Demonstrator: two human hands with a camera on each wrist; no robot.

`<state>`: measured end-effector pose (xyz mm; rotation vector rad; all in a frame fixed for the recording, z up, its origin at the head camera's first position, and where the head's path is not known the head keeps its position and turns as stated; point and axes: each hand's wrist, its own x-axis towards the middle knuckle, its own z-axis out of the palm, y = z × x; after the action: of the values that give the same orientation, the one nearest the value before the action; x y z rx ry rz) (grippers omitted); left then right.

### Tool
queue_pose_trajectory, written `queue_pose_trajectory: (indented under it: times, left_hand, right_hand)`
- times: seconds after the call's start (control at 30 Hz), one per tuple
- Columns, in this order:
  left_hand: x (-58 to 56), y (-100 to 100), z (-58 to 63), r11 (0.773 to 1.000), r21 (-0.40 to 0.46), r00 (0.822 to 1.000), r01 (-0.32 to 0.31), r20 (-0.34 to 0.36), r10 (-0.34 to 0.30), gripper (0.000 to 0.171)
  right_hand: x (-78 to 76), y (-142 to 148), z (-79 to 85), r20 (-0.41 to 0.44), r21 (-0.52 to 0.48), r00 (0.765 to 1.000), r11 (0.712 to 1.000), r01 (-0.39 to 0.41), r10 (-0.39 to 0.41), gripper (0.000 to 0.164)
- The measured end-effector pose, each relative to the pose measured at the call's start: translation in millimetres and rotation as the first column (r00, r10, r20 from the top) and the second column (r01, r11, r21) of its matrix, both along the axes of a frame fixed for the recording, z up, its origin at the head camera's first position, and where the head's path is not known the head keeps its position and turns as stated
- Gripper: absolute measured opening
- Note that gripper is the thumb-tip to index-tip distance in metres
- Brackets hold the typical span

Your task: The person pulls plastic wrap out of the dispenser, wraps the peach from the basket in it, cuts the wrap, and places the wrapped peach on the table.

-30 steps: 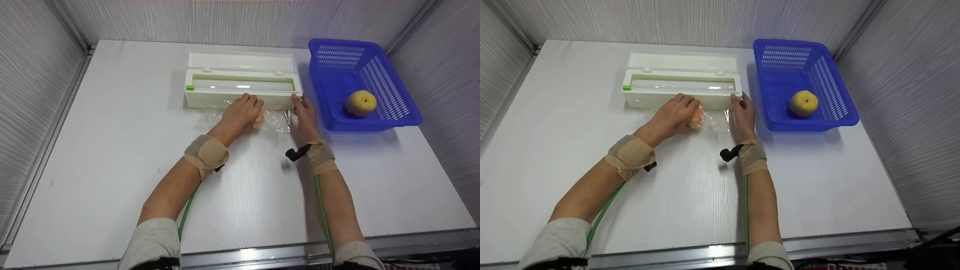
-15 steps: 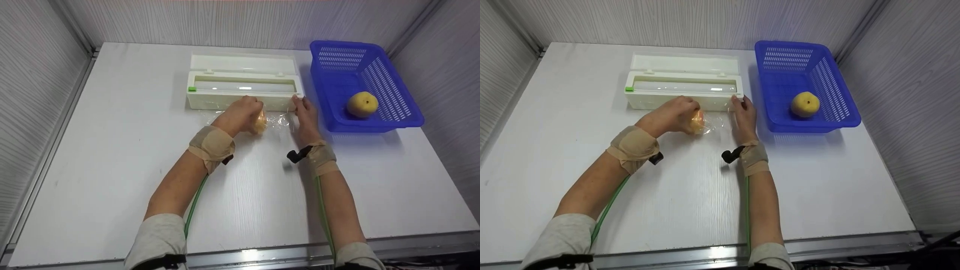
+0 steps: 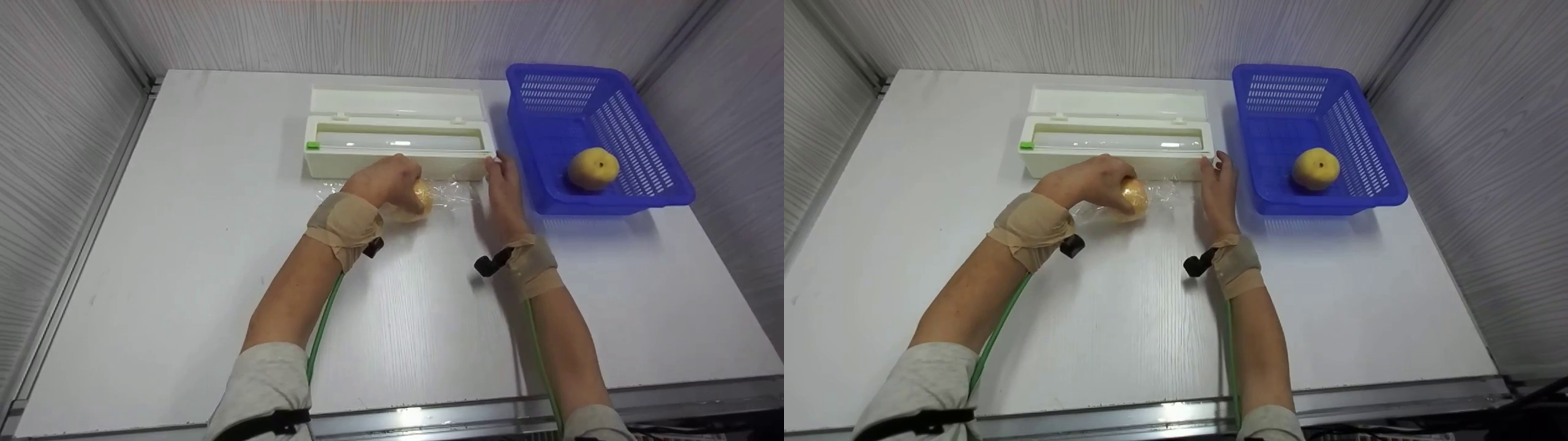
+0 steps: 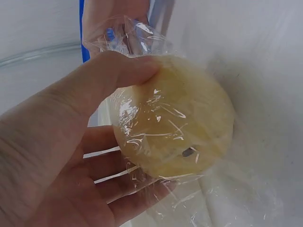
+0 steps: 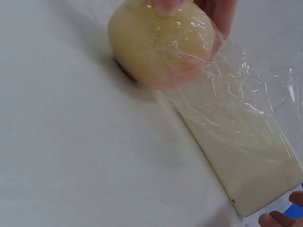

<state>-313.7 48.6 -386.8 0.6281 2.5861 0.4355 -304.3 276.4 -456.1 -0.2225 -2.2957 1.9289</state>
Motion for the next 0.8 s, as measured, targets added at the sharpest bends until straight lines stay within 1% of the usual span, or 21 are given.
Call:
queue_pose_trajectory:
  times: [0.03, 0.07, 0.1, 0.13, 0.17, 0.2, 0.23, 0.27, 0.3, 0.33, 0.37, 0.4, 0.43, 0.5, 0.53, 0.6, 0.63, 0.7, 0.73, 0.8]
  left_hand:
    - [0.0, -2, -0.2, 1.0, 0.01, 1.0, -0.005, 0.01, 0.005, 0.046]
    - [-0.1, -3, -0.4, 1.0, 0.018, 1.0, -0.01, 0.025, 0.009, 0.047]
    - [-0.6, -4, -1.1, 1.0, 0.027, 0.999, -0.01, 0.04, 0.009, 0.048]
    - [-1.3, -6, -1.8, 0.999, 0.033, 0.998, -0.007, 0.059, 0.005, 0.05]
    - [-2.1, -7, -2.6, 0.999, 0.04, 0.997, -0.003, 0.079, 0.0, 0.051]
    - [-3.2, -8, -3.4, 0.999, 0.043, 0.995, 0.001, 0.1, -0.005, 0.052]
    - [-4.3, -10, -4.0, 0.999, 0.046, 0.992, 0.006, 0.125, -0.011, 0.054]
    - [-5.5, -11, -4.8, 0.999, 0.044, 0.989, 0.009, 0.145, -0.016, 0.056]
    - [-6.8, -13, -5.4, 0.999, 0.036, 0.987, 0.013, 0.162, -0.019, 0.059]
    - [-8.0, -15, -5.8, 1.0, 0.021, 0.983, 0.013, 0.18, -0.016, 0.06]
    - [-9.2, -17, -6.3, 1.0, 0.01, 0.981, 0.014, 0.193, -0.015, 0.061]
    - [-10.2, -19, -6.9, 1.0, -0.002, 0.979, 0.018, 0.205, -0.017, 0.061]
    - [-11.2, -20, -7.8, 1.0, -0.012, 0.976, 0.02, 0.218, -0.017, 0.061]
    - [-12.4, -23, -10.1, 0.999, -0.022, 0.969, 0.031, 0.244, -0.025, 0.062]
    - [-12.7, -24, -11.8, 0.999, -0.015, 0.966, 0.036, 0.256, -0.031, 0.063]
    - [-12.8, -26, -15.5, 0.998, 0.013, 0.961, 0.06, 0.269, -0.062, 0.068]
    - [-12.7, -26, -17.6, 0.997, 0.03, 0.959, 0.066, 0.273, -0.072, 0.07]
    - [-12.3, -29, -21.5, 0.995, 0.061, 0.955, 0.076, 0.281, -0.091, 0.073]
    - [-12.2, -30, -23.4, 0.994, 0.078, 0.952, 0.072, 0.293, -0.092, 0.076]
    - [-11.9, -34, -27.2, 0.991, 0.113, 0.939, 0.068, 0.329, -0.102, 0.076]
  right_hand:
    - [3.7, -3, 4.8, -0.064, 0.081, 0.998, 0.997, 0.016, -0.011, 0.051]
    - [7.5, -6, 8.7, -0.134, 0.149, 0.991, 0.988, 0.039, -0.019, 0.049]
    - [10.7, -9, 12.8, -0.187, 0.126, 0.981, 0.99, 0.064, -0.04, 0.045]
    - [13.7, -12, 13.5, -0.268, 0.157, 0.963, 0.984, 0.081, -0.037, 0.043]
    - [16.8, -14, 13.2, -0.337, 0.205, 0.941, 0.974, 0.094, -0.02, 0.04]
    - [19.8, -16, 12.7, -0.408, 0.252, 0.913, 0.963, 0.097, 0.014, 0.037]
    - [22.9, -18, 11.9, -0.467, 0.3, 0.882, 0.95, 0.087, 0.067, 0.034]
    - [26.4, -20, 10.6, -0.512, 0.349, 0.849, 0.935, 0.065, 0.132, 0.03]
    - [30.1, -22, 9.4, -0.541, 0.413, 0.815, 0.91, 0.04, 0.209, 0.027]
    - [34.2, -25, 8.9, -0.549, 0.474, 0.784, 0.88, 0.009, 0.288, 0.025]
    - [38.1, -27, 8.3, -0.543, 0.527, 0.755, 0.849, -0.035, 0.368, 0.025]
    - [41.9, -30, 7.6, -0.521, 0.573, 0.731, 0.815, -0.082, 0.44, 0.026]
    - [45.5, -33, 6.5, -0.486, 0.615, 0.716, 0.778, -0.127, 0.5, 0.03]
    - [50.4, -37, 2.8, -0.408, 0.693, 0.699, 0.698, -0.181, 0.587, 0.043]
    - [52.0, -39, 0.1, -0.372, 0.721, 0.695, 0.663, -0.201, 0.615, 0.05]
    - [54.7, -41, -5.3, -0.304, 0.778, 0.691, 0.59, -0.218, 0.656, 0.062]
    - [55.7, -43, -7.5, -0.276, 0.799, 0.69, 0.559, -0.222, 0.669, 0.067]
    - [57.1, -46, -10.9, -0.237, 0.829, 0.688, 0.512, -0.224, 0.686, 0.074]
    - [57.6, -47, -11.8, -0.224, 0.838, 0.685, 0.496, -0.228, 0.693, 0.077]
    - [58.4, -50, -12.9, -0.205, 0.839, 0.681, 0.485, -0.248, 0.703, 0.082]
